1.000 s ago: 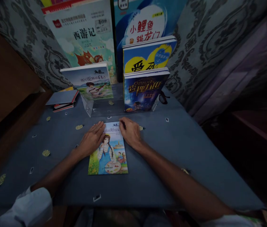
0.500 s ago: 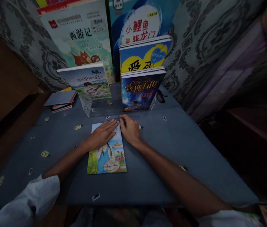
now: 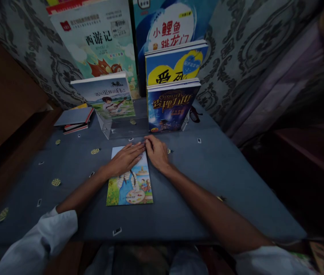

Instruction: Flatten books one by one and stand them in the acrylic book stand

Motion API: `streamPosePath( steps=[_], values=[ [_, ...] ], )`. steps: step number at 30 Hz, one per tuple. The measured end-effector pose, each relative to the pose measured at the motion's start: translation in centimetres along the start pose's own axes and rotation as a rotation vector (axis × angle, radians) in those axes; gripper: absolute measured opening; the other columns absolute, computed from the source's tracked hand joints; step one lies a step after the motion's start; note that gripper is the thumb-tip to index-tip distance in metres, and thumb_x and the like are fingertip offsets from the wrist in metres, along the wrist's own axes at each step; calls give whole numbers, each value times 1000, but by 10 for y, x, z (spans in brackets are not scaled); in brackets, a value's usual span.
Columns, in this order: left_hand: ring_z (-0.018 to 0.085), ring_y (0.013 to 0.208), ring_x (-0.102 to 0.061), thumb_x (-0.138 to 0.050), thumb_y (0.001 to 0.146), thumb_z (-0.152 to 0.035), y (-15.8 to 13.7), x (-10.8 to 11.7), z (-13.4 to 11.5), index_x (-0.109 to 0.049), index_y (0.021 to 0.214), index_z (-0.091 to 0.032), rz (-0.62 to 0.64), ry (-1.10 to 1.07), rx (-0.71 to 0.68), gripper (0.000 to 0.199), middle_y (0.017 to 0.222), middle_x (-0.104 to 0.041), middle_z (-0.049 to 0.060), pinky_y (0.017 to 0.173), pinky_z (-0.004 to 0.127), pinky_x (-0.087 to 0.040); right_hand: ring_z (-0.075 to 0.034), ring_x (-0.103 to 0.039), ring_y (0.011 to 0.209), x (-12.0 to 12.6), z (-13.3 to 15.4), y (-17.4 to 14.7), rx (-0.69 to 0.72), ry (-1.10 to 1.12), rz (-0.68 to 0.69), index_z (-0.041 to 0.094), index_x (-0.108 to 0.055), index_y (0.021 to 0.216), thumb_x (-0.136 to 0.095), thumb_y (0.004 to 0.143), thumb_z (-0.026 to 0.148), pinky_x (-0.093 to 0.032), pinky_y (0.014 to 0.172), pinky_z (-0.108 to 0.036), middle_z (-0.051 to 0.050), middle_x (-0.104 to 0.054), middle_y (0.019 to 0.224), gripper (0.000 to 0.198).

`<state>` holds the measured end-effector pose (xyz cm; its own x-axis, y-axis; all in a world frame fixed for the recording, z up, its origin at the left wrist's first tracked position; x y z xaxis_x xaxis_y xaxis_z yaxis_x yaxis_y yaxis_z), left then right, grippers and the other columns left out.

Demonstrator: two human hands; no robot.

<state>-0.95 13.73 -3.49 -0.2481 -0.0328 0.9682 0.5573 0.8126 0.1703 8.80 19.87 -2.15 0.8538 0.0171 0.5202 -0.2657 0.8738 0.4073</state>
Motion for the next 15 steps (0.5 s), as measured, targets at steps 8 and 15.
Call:
streamPosePath(
  steps=[8,15],
  values=[
    [20,141,-47,-35,105,-24,1,8,-14,-56,137,-17,11,13,-60,39,146,-56,11,119,45,-32,-24,-71,84,-6,1,0,8,-48,44,19,-68,103,-42,95,26,-51,77,-34,-8,-76,92,28],
    [20,141,-46,-36,105,-25,-15,6,-42,-54,139,-19,20,-12,-147,39,146,-56,10,119,44,-34,-23,-70,81,-7,2,1,-3,-65,66,18,-68,104,-42,95,27,-50,75,-32,-7,-77,91,29]
  ],
)
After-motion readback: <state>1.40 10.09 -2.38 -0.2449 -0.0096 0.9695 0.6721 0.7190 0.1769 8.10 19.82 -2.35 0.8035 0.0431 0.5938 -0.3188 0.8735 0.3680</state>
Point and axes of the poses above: each hand's wrist, its own y-axis towards the middle knuckle, its own x-axis out of the back of the hand, z = x × y, the point moved 10 cm from there along y, towards the middle knuckle
